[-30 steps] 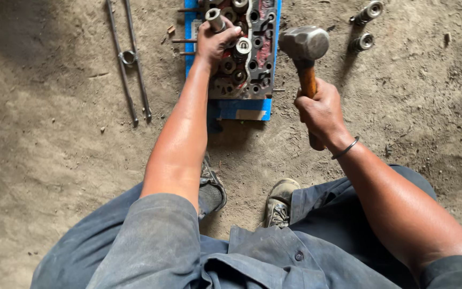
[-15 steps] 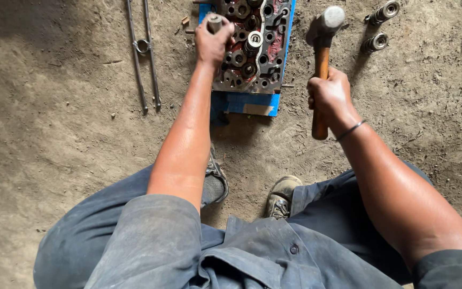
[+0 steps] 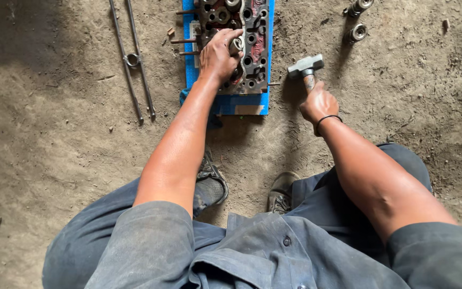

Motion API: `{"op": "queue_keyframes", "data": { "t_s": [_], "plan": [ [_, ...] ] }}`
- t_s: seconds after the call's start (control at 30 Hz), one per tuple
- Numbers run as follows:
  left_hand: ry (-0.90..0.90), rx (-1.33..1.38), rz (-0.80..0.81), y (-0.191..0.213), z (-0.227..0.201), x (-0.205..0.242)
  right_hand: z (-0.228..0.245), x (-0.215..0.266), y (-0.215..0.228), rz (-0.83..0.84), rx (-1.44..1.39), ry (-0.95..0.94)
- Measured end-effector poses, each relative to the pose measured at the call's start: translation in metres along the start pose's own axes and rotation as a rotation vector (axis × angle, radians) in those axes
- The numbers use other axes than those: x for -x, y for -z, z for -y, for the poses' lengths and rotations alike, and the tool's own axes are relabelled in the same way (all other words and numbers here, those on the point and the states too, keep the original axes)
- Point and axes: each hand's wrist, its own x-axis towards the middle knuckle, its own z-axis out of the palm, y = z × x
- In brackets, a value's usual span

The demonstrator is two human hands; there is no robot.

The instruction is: The person uses a hammer and a socket to repeatedly strike and remove valve springs from an engine cylinder head. They place the removed springs on the ground beside the work area.

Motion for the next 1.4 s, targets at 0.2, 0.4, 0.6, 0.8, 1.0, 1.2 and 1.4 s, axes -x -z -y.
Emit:
{"op": "queue_keyframes", "data": {
  "t_s": [0.2,0.4,0.6,0.8,1.0,1.2,1.4],
  "plan": [
    [0.067,0.076,-0.028,-0.018,0.019,-0.001,0.0,0.008,0.009,0.07,0.098,0.102],
    [-0.046,0.097,-0.158,-0.011,0.021,0.007,0.042,0.019,0.025,-0.009,-0.087,0.228],
    [-0.094,0.059,-0.17,-0.002,0.017,0.01,0.075,0.03,0.038,-0.166,-0.301,0.468],
    [-0.064,0.12,-0.181,0.003,0.019,0.009,0.117,0.007,0.045,-0.288,-0.469,0.569],
    [-0.023,0.461,-0.213,0.006,0.029,0.003,0.163,-0.034,0.045,-0.22,-0.392,0.731],
    [0.108,0.544,-0.292,0.019,0.034,0.011,0.182,-0.032,0.04,-0.079,-0.262,0.778],
    [0.105,0.542,-0.294,0.024,0.028,0.014,0.191,-0.029,0.026,-0.208,-0.257,0.826]
  ]
}}
